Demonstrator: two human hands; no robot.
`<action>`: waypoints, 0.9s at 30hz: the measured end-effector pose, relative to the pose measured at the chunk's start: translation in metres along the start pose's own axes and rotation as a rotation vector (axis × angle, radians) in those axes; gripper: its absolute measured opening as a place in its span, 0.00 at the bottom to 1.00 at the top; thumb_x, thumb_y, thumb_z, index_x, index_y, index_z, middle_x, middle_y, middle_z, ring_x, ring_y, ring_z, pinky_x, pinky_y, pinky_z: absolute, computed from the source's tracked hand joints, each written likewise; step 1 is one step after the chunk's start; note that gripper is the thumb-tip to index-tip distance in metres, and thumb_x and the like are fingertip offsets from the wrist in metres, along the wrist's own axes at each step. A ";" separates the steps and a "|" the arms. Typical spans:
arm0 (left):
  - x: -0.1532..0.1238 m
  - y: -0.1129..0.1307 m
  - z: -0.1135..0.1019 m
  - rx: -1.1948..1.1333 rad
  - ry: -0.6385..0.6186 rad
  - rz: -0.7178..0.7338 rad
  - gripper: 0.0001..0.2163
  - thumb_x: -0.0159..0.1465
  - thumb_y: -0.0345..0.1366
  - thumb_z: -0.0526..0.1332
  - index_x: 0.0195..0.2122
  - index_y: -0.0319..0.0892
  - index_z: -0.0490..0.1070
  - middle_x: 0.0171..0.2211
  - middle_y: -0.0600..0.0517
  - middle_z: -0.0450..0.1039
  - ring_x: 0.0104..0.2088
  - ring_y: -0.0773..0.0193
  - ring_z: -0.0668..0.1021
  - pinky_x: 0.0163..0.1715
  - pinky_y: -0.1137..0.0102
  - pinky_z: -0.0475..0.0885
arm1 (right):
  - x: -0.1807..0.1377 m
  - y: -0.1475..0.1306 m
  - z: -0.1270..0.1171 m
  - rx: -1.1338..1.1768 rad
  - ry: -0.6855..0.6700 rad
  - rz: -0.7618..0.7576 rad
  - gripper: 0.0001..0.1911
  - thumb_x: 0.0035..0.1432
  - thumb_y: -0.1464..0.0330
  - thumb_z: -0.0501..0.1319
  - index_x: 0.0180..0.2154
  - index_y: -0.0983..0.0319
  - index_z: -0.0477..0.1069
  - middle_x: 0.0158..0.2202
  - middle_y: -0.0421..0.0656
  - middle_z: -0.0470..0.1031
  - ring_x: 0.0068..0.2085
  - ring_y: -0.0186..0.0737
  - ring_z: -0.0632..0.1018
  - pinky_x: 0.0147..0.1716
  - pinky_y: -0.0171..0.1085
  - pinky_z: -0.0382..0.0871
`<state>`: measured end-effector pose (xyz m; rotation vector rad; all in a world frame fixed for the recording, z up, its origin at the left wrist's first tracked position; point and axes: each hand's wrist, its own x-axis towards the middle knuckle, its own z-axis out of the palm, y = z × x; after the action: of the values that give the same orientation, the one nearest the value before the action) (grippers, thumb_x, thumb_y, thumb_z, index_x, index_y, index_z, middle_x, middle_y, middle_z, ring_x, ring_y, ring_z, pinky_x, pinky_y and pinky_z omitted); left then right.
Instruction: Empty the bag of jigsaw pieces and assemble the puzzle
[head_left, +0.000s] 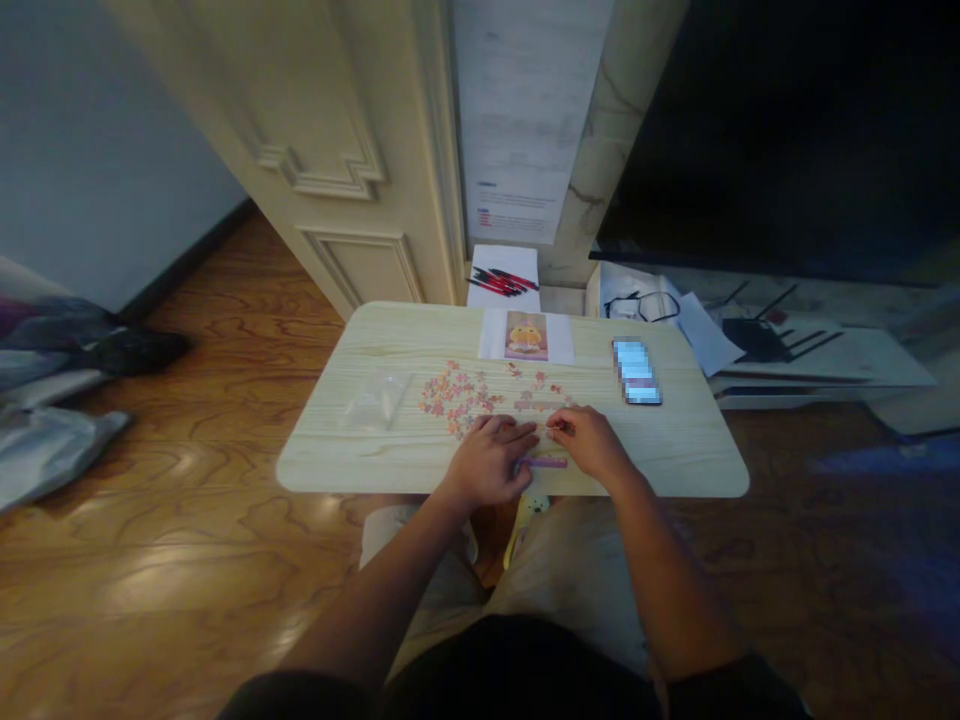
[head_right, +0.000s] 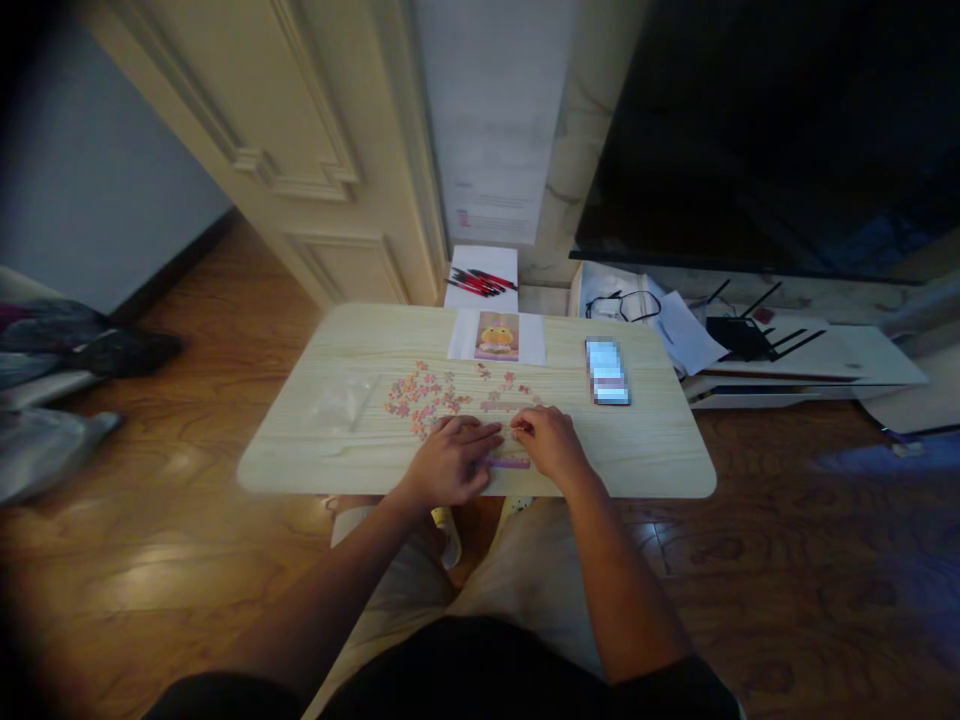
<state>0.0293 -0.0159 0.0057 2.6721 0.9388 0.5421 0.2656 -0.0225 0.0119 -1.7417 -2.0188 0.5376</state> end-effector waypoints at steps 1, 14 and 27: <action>0.000 0.000 0.000 0.001 0.011 -0.009 0.22 0.64 0.41 0.61 0.59 0.48 0.76 0.61 0.51 0.76 0.56 0.46 0.73 0.54 0.49 0.67 | 0.001 0.001 0.002 0.001 0.005 -0.003 0.05 0.62 0.70 0.68 0.40 0.56 0.81 0.40 0.42 0.82 0.45 0.44 0.78 0.47 0.40 0.68; -0.001 -0.002 0.004 0.003 0.066 -0.070 0.19 0.64 0.42 0.60 0.55 0.45 0.77 0.61 0.46 0.74 0.58 0.46 0.73 0.56 0.50 0.67 | -0.029 0.030 -0.023 0.105 0.140 0.058 0.11 0.65 0.71 0.62 0.47 0.59 0.81 0.43 0.45 0.79 0.46 0.43 0.79 0.49 0.41 0.73; 0.020 0.027 0.009 -0.004 -0.085 0.067 0.26 0.67 0.48 0.59 0.64 0.45 0.71 0.61 0.45 0.74 0.59 0.45 0.71 0.57 0.49 0.65 | -0.033 0.017 0.001 0.051 0.131 0.127 0.07 0.67 0.68 0.64 0.43 0.58 0.81 0.44 0.46 0.78 0.46 0.45 0.78 0.52 0.42 0.71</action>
<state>0.0623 -0.0245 0.0130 2.7078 0.8270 0.4394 0.2829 -0.0525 -0.0002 -1.8331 -1.7992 0.4962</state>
